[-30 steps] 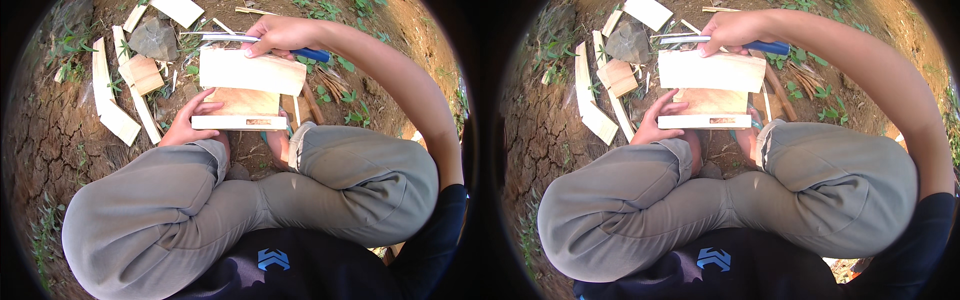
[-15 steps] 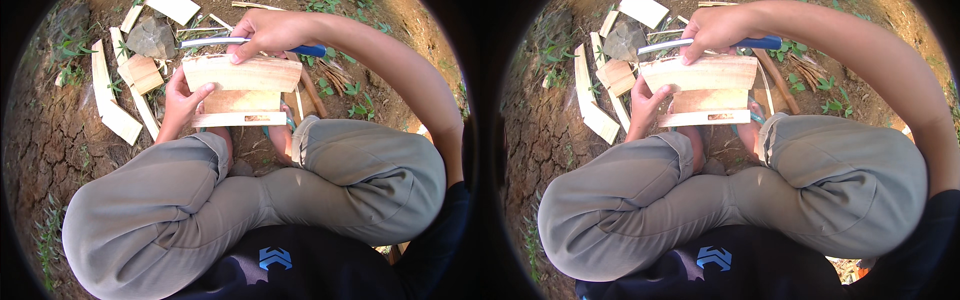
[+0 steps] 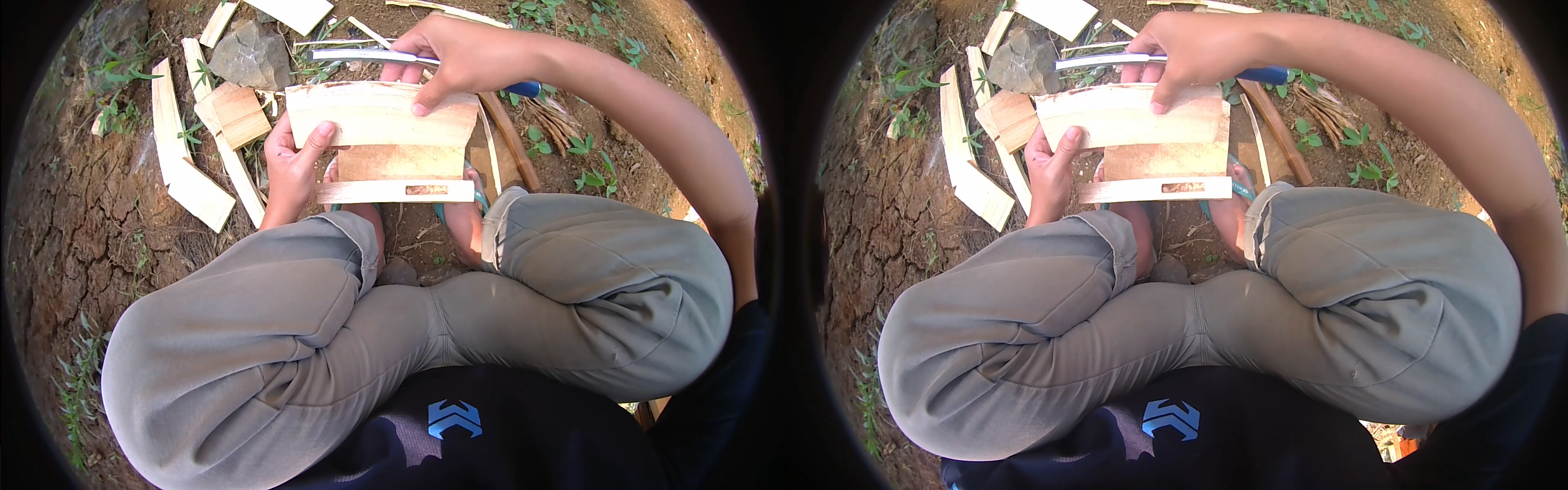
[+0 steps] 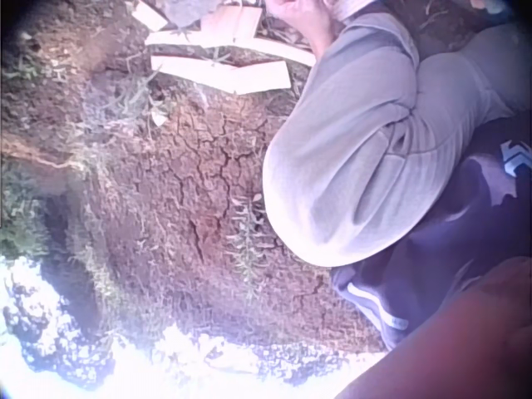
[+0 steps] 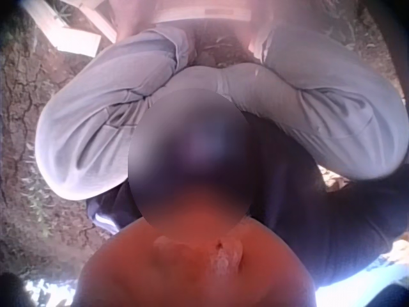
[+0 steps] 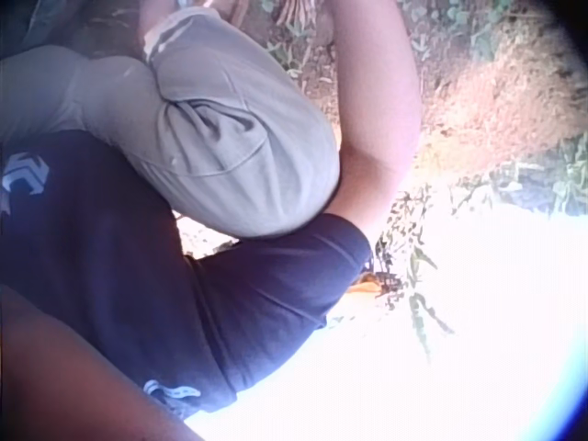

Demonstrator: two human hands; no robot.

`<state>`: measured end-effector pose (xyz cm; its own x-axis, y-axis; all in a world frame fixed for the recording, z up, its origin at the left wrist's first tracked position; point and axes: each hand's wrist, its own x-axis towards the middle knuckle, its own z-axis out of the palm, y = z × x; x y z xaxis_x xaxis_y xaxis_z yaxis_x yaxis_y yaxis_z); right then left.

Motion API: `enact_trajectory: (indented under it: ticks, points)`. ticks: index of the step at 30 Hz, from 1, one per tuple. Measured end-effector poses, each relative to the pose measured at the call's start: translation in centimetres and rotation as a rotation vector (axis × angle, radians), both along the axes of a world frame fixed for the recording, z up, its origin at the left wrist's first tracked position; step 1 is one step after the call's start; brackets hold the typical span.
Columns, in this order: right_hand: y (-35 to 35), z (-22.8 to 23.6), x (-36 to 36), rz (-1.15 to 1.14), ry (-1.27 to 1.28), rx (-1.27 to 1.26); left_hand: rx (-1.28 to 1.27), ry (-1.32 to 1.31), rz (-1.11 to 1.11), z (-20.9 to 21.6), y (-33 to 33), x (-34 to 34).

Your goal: The person chisels a groove into a wooden block, test-fits a thin plank into the slot, and uses a hammer to assist the chiseling.

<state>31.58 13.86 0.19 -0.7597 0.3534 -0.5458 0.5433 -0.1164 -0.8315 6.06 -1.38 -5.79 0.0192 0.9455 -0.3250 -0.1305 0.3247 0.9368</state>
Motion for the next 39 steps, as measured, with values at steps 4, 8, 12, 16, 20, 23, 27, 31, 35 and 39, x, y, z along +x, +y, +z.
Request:
enact_trajectory:
  ticks: [4, 8, 12, 16, 20, 23, 27, 31, 35, 39]
  points:
    - [1.3, -1.2, 2.0, 0.235, 0.033, 0.195, -0.049, 0.002, 0.017, -0.4, 0.0, -0.3]
    - [1.1, -0.8, 2.0, 0.017, -0.069, -0.041, -0.083, -0.013, 0.066, -0.6, 0.0, -0.6]
    - [0.0, -1.4, 1.3, -0.114, -0.092, 0.103, -0.062, -0.008, 0.054, -0.3, 0.2, -0.2]
    - [0.4, -0.8, 0.2, 0.019, -0.117, 0.083, -0.047, 0.009, 0.030, -0.4, 0.3, -0.4]
    - [1.3, -2.8, 2.2, 0.023, 0.006, 0.034, -0.055, 0.003, 0.056, -0.9, 0.2, -0.9]
    - [2.0, -2.0, 2.2, 0.009, -0.107, 0.021, -0.077, -0.003, 0.089, -1.2, 0.1, -1.6]
    - [1.6, -2.8, 2.3, -0.116, -0.153, 0.035, -0.062, 0.056, 0.024, -1.4, 0.9, -1.7]
    - [1.3, -3.0, 1.4, -0.048, -0.051, -0.025, -0.052, -0.044, 0.079, -0.5, 1.5, -1.1]
    - [-0.2, -2.9, 0.2, -0.165, 0.001, -0.167, -0.082, -0.082, 0.217, -0.9, 2.4, -1.2]
    - [-1.8, -3.3, -0.8, -0.265, -0.027, -0.212, -0.086, -0.098, 0.366, -1.3, 2.6, -0.4]
